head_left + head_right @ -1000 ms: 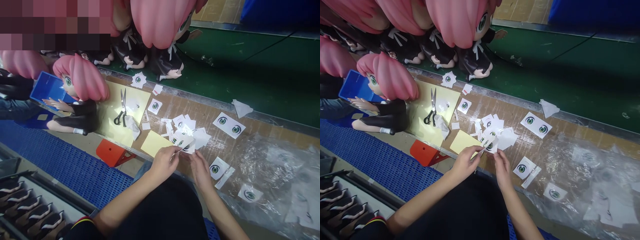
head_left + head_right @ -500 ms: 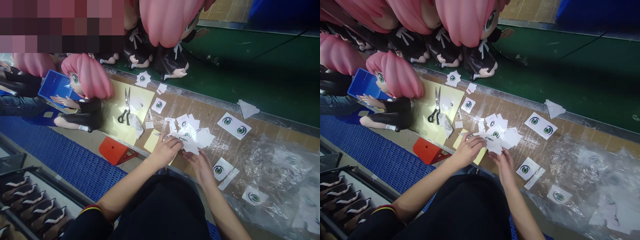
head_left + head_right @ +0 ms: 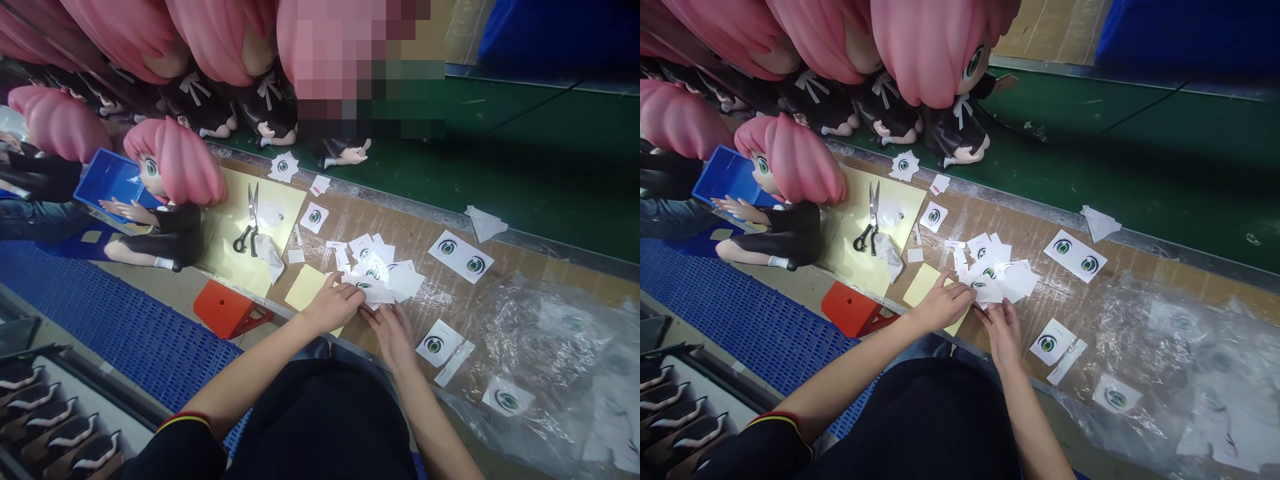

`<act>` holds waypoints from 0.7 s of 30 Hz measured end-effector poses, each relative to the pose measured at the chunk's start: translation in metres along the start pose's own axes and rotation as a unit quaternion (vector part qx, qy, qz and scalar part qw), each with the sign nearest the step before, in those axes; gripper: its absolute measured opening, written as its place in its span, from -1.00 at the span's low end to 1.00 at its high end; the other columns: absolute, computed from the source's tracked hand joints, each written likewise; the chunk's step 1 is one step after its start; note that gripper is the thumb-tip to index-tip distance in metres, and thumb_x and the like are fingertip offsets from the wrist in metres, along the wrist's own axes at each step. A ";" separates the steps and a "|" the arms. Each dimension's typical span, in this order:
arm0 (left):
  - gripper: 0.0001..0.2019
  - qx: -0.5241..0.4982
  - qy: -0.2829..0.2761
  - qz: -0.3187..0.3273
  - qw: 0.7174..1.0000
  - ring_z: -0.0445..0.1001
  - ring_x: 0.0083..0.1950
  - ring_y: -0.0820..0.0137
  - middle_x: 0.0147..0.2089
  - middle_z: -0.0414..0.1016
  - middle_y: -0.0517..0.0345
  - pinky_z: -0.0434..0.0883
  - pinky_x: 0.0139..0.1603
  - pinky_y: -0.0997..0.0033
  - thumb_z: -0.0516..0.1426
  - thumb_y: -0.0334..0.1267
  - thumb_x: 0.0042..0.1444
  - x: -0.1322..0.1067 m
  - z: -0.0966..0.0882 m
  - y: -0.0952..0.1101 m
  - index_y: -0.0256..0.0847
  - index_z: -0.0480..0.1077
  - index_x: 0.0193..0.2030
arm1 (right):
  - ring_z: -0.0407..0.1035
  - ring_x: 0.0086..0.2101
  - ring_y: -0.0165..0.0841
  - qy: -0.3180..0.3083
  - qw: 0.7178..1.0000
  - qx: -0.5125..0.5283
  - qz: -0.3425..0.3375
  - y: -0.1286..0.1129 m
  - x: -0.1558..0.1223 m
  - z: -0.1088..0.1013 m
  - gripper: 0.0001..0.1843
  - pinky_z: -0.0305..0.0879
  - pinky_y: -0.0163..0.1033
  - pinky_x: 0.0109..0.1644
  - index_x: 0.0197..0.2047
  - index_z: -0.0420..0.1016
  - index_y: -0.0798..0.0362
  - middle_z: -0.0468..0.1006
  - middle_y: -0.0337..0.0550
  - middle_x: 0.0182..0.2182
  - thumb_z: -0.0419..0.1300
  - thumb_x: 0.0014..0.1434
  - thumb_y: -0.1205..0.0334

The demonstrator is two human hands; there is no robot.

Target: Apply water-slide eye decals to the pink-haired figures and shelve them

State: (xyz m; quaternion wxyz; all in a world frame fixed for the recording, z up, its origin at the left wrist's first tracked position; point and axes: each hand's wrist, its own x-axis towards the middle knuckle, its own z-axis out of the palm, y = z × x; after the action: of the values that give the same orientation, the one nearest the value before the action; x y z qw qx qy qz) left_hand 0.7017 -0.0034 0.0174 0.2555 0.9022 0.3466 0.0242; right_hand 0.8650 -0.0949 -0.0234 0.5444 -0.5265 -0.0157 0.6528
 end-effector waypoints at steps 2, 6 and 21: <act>-0.85 -0.014 -0.007 -0.031 0.999 0.60 -0.10 0.33 -0.18 0.60 0.15 0.49 0.22 0.00 0.17 -0.27 0.36 -0.001 0.002 0.001 -0.28 0.49 -0.04 | 0.34 0.15 -0.10 0.004 1.000 -0.014 -0.003 0.002 -0.002 -0.001 -0.54 0.40 0.13 0.24 0.24 0.39 0.13 0.39 0.03 0.15 0.35 0.34 0.26; -0.79 -0.045 -0.006 -0.122 0.991 0.60 -0.18 0.37 -0.21 0.59 0.16 0.55 0.12 0.07 0.16 -0.21 0.38 0.003 0.004 -0.003 -0.30 0.47 0.02 | 0.33 0.16 -0.11 0.019 0.999 -0.048 0.010 0.006 -0.002 -0.006 -0.62 0.35 0.13 0.29 0.18 0.44 0.16 0.42 0.02 0.13 0.35 0.34 0.30; -0.76 -0.115 -0.015 -0.241 0.964 0.59 -0.16 0.38 -0.11 0.58 0.09 0.60 -0.07 0.24 0.16 -0.15 0.38 0.023 0.000 -0.026 -0.29 0.46 0.03 | 0.42 0.02 -0.21 0.029 0.997 -0.061 0.038 0.012 0.001 -0.010 -0.73 0.48 -0.02 0.14 0.07 0.48 0.18 0.47 -0.02 0.04 0.34 0.35 0.34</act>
State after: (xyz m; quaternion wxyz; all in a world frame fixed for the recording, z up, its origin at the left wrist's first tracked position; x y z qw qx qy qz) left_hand 0.7033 0.0276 0.0020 0.3609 0.7567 0.5450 -0.0124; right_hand 0.8641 -0.1045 -0.0352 0.4863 -0.5772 -0.0194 0.6557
